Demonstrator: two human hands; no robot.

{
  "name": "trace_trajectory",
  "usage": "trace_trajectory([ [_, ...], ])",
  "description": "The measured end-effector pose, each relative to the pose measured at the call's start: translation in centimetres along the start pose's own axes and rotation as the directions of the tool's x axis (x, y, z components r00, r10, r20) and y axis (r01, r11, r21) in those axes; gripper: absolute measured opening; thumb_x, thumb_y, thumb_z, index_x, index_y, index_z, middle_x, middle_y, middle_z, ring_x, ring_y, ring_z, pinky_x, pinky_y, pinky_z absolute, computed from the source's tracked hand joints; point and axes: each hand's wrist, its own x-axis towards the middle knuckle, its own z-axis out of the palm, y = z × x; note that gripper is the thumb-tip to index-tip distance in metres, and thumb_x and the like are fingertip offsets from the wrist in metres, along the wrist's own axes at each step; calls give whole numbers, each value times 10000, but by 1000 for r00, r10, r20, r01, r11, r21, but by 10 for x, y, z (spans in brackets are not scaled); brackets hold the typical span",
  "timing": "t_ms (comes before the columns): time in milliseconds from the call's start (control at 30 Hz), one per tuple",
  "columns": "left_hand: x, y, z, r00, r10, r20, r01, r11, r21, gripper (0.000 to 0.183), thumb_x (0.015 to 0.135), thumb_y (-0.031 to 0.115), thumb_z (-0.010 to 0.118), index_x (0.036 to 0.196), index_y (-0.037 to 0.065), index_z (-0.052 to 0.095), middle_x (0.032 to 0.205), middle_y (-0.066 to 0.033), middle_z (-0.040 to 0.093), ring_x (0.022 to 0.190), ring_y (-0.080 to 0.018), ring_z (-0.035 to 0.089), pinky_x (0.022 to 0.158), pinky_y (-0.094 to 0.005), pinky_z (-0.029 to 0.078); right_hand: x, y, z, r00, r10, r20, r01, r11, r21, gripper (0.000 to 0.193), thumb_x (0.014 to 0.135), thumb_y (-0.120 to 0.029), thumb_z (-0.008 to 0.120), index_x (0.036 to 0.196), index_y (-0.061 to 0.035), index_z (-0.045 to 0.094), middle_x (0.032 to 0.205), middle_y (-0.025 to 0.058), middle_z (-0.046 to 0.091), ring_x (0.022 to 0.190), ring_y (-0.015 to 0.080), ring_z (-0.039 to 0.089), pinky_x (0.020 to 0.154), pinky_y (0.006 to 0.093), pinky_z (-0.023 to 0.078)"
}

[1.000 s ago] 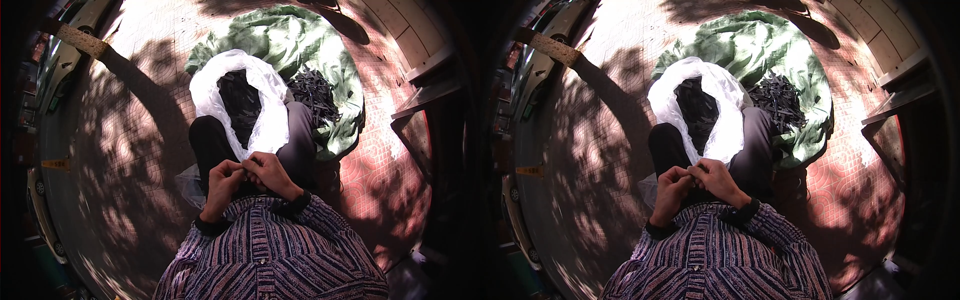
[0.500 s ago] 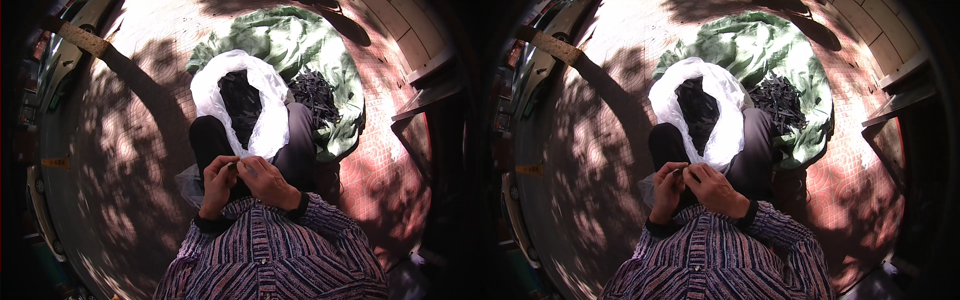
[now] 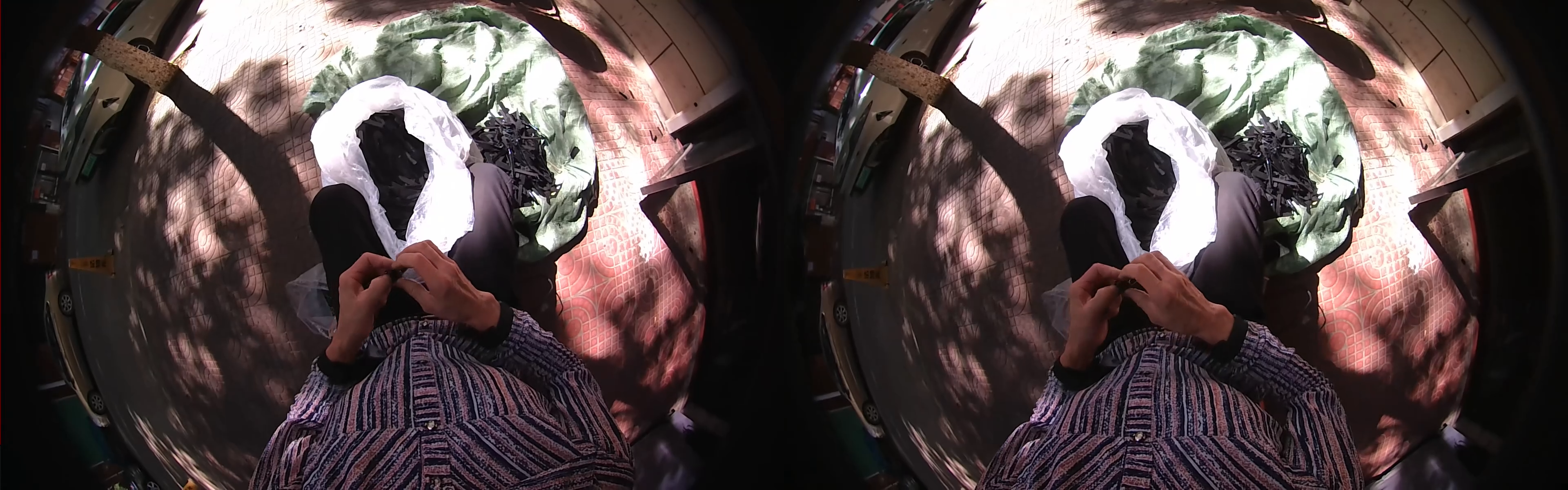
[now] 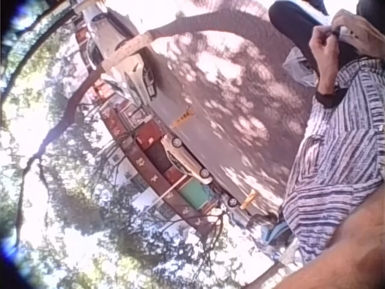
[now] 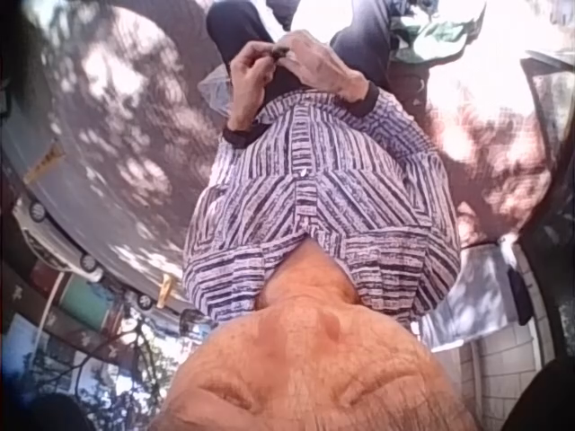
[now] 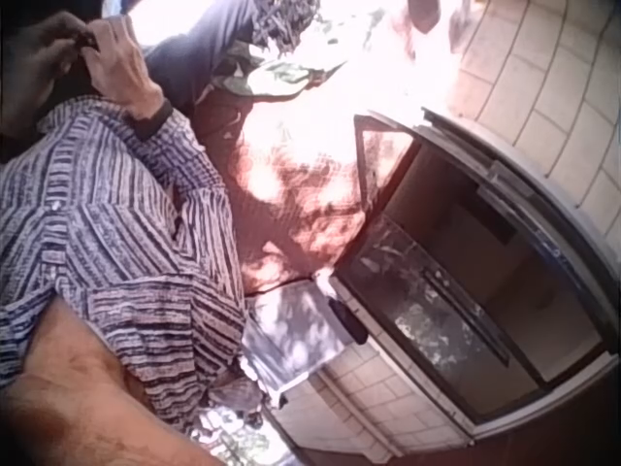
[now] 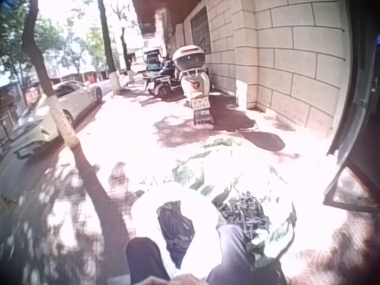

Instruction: The person is sorting and bundling black shoelaces or elastic straps into small groups.

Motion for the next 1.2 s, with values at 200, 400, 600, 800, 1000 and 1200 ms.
trace_trajectory([
  [200,-4,9,4,990,-138,29,140,989,-47,172,806,16,496,936,-22,602,705,28,544,572,-11,430,507,-159,328,0,-6,-14,971,230,72,-232,972,28,385,743,-60,651,1069,-16,453,859,138,541,837,282,553,722,357,460],
  [400,0,-3,3,997,-68,36,66,996,52,169,807,14,547,960,-2,617,748,14,587,601,-3,464,515,-147,330,5,-15,-14,809,524,267,-584,767,266,362,783,-41,606,1101,-18,436,816,116,542,749,209,563,706,318,443],
  [600,-2,12,7,993,-115,6,115,993,30,183,809,-9,566,989,2,597,709,25,560,533,4,410,473,-139,291,3,-6,-17,739,593,320,-632,445,634,336,785,-6,575,1091,-11,434,843,59,545,756,123,528,694,269,428],
  [800,-4,11,0,988,-116,101,118,993,-17,196,803,52,641,988,-3,607,774,-2,608,691,-30,516,616,-167,407,7,-12,-22,722,499,479,-692,505,516,373,853,-83,507,1216,-31,440,873,36,543,718,91,484,670,223,411],
  [1000,-1,8,-2,987,-130,91,127,991,41,148,789,46,656,913,-17,606,764,5,599,698,-30,518,628,-168,410,11,-16,-23,662,538,522,-747,416,519,293,890,-208,533,1108,-13,548,784,3,538,662,57,454,579,180,381],
  [1200,-1,-9,3,997,-5,74,-2,996,87,107,768,1,648,868,-2,609,741,14,590,651,-31,521,600,-158,408,0,-2,-14,551,628,549,-705,-2,709,244,848,-248,605,902,-13,577,718,-11,534,549,33,445,441,157,328],
])
